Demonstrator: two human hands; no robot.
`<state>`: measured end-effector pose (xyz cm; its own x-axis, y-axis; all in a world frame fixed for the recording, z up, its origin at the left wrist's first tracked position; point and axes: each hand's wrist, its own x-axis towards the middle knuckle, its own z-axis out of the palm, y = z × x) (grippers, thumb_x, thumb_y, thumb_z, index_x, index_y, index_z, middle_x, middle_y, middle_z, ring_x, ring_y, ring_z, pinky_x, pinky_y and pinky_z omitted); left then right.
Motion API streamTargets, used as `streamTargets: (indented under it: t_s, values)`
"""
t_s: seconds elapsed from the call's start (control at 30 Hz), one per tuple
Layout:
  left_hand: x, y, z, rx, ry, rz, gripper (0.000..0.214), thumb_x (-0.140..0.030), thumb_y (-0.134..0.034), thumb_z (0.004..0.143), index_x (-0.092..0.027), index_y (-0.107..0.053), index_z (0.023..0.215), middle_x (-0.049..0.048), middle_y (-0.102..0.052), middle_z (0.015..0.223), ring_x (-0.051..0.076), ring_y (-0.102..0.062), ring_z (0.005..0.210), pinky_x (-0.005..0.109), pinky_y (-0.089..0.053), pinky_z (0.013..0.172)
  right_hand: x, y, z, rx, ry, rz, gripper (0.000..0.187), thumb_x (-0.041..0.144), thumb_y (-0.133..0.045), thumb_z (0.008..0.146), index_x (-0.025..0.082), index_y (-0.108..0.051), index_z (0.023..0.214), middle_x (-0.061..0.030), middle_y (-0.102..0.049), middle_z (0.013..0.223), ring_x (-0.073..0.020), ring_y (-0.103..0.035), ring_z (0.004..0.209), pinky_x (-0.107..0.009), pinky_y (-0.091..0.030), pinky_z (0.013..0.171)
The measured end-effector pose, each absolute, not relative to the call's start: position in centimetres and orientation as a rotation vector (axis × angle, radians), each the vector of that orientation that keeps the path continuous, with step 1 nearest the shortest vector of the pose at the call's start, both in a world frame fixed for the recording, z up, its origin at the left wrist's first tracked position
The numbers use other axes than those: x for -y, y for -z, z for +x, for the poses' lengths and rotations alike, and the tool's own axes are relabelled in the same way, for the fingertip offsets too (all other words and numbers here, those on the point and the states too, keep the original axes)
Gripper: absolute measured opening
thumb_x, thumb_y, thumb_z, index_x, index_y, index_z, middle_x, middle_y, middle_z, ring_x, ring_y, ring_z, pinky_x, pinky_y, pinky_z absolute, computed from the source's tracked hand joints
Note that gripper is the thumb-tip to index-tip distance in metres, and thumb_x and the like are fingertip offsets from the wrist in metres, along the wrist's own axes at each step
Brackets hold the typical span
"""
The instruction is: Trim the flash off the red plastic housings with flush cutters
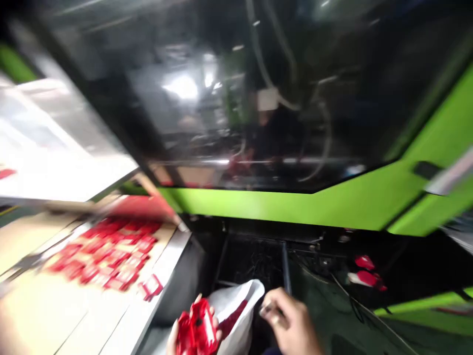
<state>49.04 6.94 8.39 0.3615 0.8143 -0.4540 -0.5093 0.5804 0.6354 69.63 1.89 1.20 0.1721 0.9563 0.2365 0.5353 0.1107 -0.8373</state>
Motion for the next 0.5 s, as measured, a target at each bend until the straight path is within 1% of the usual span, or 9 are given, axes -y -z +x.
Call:
streamTargets:
  t_s: [0.03,0.1,0.13,0.2,0.23,0.27,0.33,0.43,0.5]
  values:
    - [-6.7,-8.1,48.2,-0.851,-0.975,0.357,0.040,-0.049,-0.056,0.093,-0.022,-0.059,0.123,0.0097,-0.063,0.116,0.023,-0.063,0.094,0.038,-0.056,0.078,-2.7,-1.1,71.1,1.388,-0.575,-1.645,0.019,0.038,-0.049,0.094,0.023,-0.060,0.091,-0.0020,-0.067,0.081,-0.0169,-0.066,0.073,-0.024,-0.053,0.067]
    - [-6.3,-7.8,46.7,-0.833,-1.139,0.178,0.048,-0.052,-0.056,0.090,-0.022,-0.057,0.128,0.0090,-0.066,0.104,0.021,-0.064,0.081,0.032,-0.055,0.066,-5.1,-0.5,74.1,1.342,-0.535,-1.827,0.028,0.045,-0.048,0.093,0.025,-0.060,0.108,-0.0072,-0.069,0.110,-0.0247,-0.068,0.098,-0.034,-0.055,0.082]
    - [-6.2,-7.8,46.1,-0.779,-1.201,0.086,0.052,-0.053,-0.055,0.090,-0.021,-0.055,0.131,0.0091,-0.066,0.099,0.021,-0.064,0.075,0.029,-0.053,0.060,-6.4,0.2,75.4,1.361,-0.457,-1.945,0.035,0.049,-0.048,0.090,0.024,-0.059,0.112,-0.0104,-0.065,0.122,-0.0302,-0.066,0.105,-0.041,-0.055,0.084]
    - [-6.1,-8.2,45.1,-0.626,-1.282,-0.046,0.057,-0.051,-0.053,0.090,-0.019,-0.049,0.137,0.0105,-0.066,0.094,0.020,-0.062,0.068,0.027,-0.051,0.055,-8.8,2.0,77.6,1.361,-0.236,-2.107,0.046,0.058,-0.049,0.082,0.020,-0.058,0.104,-0.0193,-0.051,0.140,-0.0414,-0.058,0.115,-0.051,-0.052,0.087]
    - [-6.0,-8.5,44.8,-0.560,-1.308,-0.076,0.058,-0.049,-0.051,0.091,-0.018,-0.046,0.139,0.0112,-0.066,0.094,0.020,-0.062,0.067,0.026,-0.050,0.054,-9.6,3.3,78.5,1.355,-0.235,-2.180,0.047,0.061,-0.049,0.079,0.021,-0.058,0.102,-0.0210,-0.057,0.132,-0.0431,-0.060,0.110,-0.052,-0.052,0.082]
    - [-6.0,-8.9,44.5,-0.518,-1.330,-0.082,0.058,-0.048,-0.050,0.092,-0.017,-0.044,0.141,0.0118,-0.066,0.095,0.020,-0.062,0.067,0.026,-0.051,0.054,-10.2,4.8,79.3,1.324,-0.316,-2.265,0.044,0.062,-0.050,0.078,0.024,-0.058,0.099,-0.0196,-0.067,0.113,-0.0430,-0.064,0.096,-0.053,-0.052,0.074]
    - [-5.7,-9.5,43.9,-0.467,-1.373,-0.086,0.058,-0.048,-0.046,0.093,-0.019,-0.041,0.143,0.0120,-0.065,0.096,0.020,-0.062,0.067,0.027,-0.051,0.056,-10.5,8.2,80.6,1.272,-0.543,-2.368,0.034,0.062,-0.054,0.074,0.031,-0.059,0.085,-0.0134,-0.069,0.076,-0.0407,-0.063,0.067,-0.054,-0.050,0.064]
    - [-5.2,-10.0,43.2,-0.406,-1.414,-0.110,0.059,-0.054,-0.040,0.095,-0.020,-0.038,0.144,0.0116,-0.063,0.098,0.020,-0.063,0.070,0.028,-0.053,0.060,-9.3,13.7,81.1,1.294,-0.770,-2.286,0.021,0.057,-0.062,0.065,0.036,-0.060,0.069,-0.0083,-0.066,0.062,-0.0396,-0.060,0.055,-0.056,-0.049,0.061]
    - [-4.9,-10.1,42.8,-0.384,-1.431,-0.124,0.061,-0.058,-0.036,0.096,-0.020,-0.037,0.144,0.0118,-0.063,0.098,0.020,-0.063,0.071,0.028,-0.053,0.061,-7.6,16.4,80.2,1.315,-0.915,-2.243,0.021,0.057,-0.064,0.060,0.036,-0.060,0.061,-0.0067,-0.065,0.057,-0.0395,-0.061,0.052,-0.056,-0.050,0.058]
